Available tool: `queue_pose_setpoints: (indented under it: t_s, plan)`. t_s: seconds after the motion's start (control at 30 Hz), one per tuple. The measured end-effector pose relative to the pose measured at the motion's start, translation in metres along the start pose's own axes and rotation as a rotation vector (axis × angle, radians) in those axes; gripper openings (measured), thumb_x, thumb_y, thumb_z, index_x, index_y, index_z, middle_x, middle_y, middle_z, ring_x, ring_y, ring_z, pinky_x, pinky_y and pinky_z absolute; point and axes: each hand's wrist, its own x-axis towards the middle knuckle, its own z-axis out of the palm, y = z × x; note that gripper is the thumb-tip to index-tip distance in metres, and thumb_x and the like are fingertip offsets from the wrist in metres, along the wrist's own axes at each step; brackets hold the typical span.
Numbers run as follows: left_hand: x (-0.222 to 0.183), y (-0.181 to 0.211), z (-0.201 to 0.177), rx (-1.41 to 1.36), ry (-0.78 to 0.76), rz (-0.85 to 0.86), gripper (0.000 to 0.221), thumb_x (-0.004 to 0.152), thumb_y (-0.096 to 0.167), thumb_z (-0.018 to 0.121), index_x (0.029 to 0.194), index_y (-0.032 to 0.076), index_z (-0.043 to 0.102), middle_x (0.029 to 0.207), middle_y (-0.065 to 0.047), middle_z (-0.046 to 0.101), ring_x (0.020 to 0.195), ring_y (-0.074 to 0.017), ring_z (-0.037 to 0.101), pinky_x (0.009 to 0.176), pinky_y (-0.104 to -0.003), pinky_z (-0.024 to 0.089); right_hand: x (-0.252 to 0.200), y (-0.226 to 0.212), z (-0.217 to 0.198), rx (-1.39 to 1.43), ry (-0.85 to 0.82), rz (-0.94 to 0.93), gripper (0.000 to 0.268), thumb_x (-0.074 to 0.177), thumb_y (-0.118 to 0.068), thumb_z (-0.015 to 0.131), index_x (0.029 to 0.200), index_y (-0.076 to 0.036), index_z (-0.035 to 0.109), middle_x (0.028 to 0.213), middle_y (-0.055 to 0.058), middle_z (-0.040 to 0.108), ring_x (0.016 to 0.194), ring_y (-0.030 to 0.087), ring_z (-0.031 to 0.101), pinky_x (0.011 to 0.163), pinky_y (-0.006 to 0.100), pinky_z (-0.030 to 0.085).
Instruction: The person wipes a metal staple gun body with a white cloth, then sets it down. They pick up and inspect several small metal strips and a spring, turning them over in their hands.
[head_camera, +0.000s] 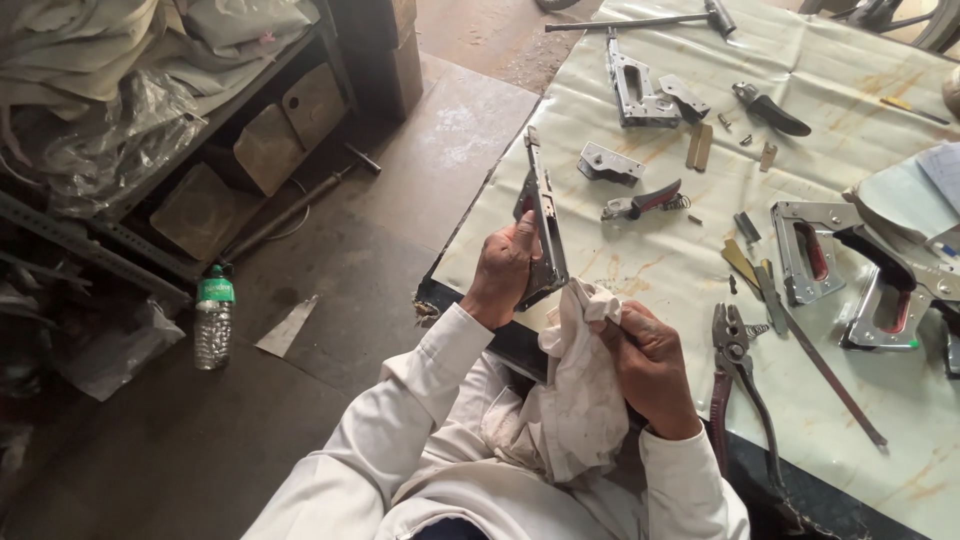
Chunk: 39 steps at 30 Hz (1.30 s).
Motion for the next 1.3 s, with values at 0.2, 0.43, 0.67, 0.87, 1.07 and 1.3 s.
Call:
queue_pose_setpoints:
  t_s: [0.2, 0.43, 0.67, 0.87, 1.07, 1.3]
  plan:
    - [-0.002, 0.006, 0.004, 0.048, -0.035, -0.026, 0.044, 0.109, 0.04, 0.051, 0.077, 0.009, 0.053, 0.063, 0.006, 0.045, 0.05, -0.0043, 0.041, 0.043, -0.025, 0.035, 0.001, -0.014, 0.012, -0.379, 0.131, -0.308, 0.013, 0.098, -0.002, 0.067, 0.11, 0.0, 0.072, 0.099, 0.007, 0.07, 0.089, 0.017, 0.067, 0.08, 0.026, 0.05]
    - [0.001, 0.012, 0.008, 0.12, -0.034, -0.085, 0.045, 0.109, 0.039, 0.051, 0.078, 0.008, 0.056, 0.063, 0.005, 0.045, 0.049, -0.0047, 0.041, 0.042, -0.026, 0.035, -0.006, -0.014, 0.027, -0.983, 0.388, -0.604, 0.021, 0.089, -0.001, 0.07, 0.109, 0.001, 0.074, 0.087, 0.014, 0.062, 0.086, 0.036, 0.062, 0.08, 0.044, 0.05]
    - [0.004, 0.012, 0.006, 0.038, -0.046, -0.155, 0.045, 0.109, 0.038, 0.048, 0.076, 0.008, 0.056, 0.062, 0.003, 0.05, 0.047, -0.0077, 0.048, 0.042, -0.028, 0.045, -0.004, 0.011, 0.035, -0.518, 0.314, -0.327, 0.006, 0.099, -0.002, 0.069, 0.102, -0.003, 0.073, 0.077, 0.012, 0.063, 0.068, 0.03, 0.06, 0.065, 0.039, 0.05]
    - [0.013, 0.003, -0.003, 0.066, -0.085, -0.213, 0.046, 0.109, 0.041, 0.05, 0.078, 0.007, 0.057, 0.063, 0.001, 0.052, 0.048, -0.009, 0.049, 0.043, -0.029, 0.044, -0.004, -0.005, 0.042, -0.878, 0.442, -0.595, 0.019, 0.091, -0.001, 0.07, 0.11, -0.003, 0.073, 0.087, 0.014, 0.068, 0.077, 0.032, 0.067, 0.066, 0.041, 0.052]
    - [-0.003, 0.024, 0.002, 0.121, -0.142, -0.417, 0.044, 0.105, 0.043, 0.049, 0.086, 0.006, 0.064, 0.066, -0.002, 0.062, 0.048, -0.0118, 0.056, 0.043, -0.031, 0.048, -0.006, 0.006, 0.035, -0.797, 0.388, -0.564, 0.015, 0.086, 0.002, 0.072, 0.101, 0.001, 0.07, 0.082, 0.012, 0.064, 0.068, 0.026, 0.061, 0.065, 0.037, 0.049]
    - [-0.006, 0.031, -0.001, 0.036, -0.179, -0.43, 0.048, 0.106, 0.047, 0.048, 0.098, 0.004, 0.067, 0.058, 0.0, 0.054, 0.04, -0.0108, 0.049, 0.034, -0.028, 0.04, -0.007, 0.048, 0.034, -0.139, 0.482, -0.341, 0.015, 0.101, -0.005, 0.066, 0.086, 0.001, 0.065, 0.077, -0.005, 0.059, 0.071, 0.002, 0.048, 0.061, 0.024, 0.041]
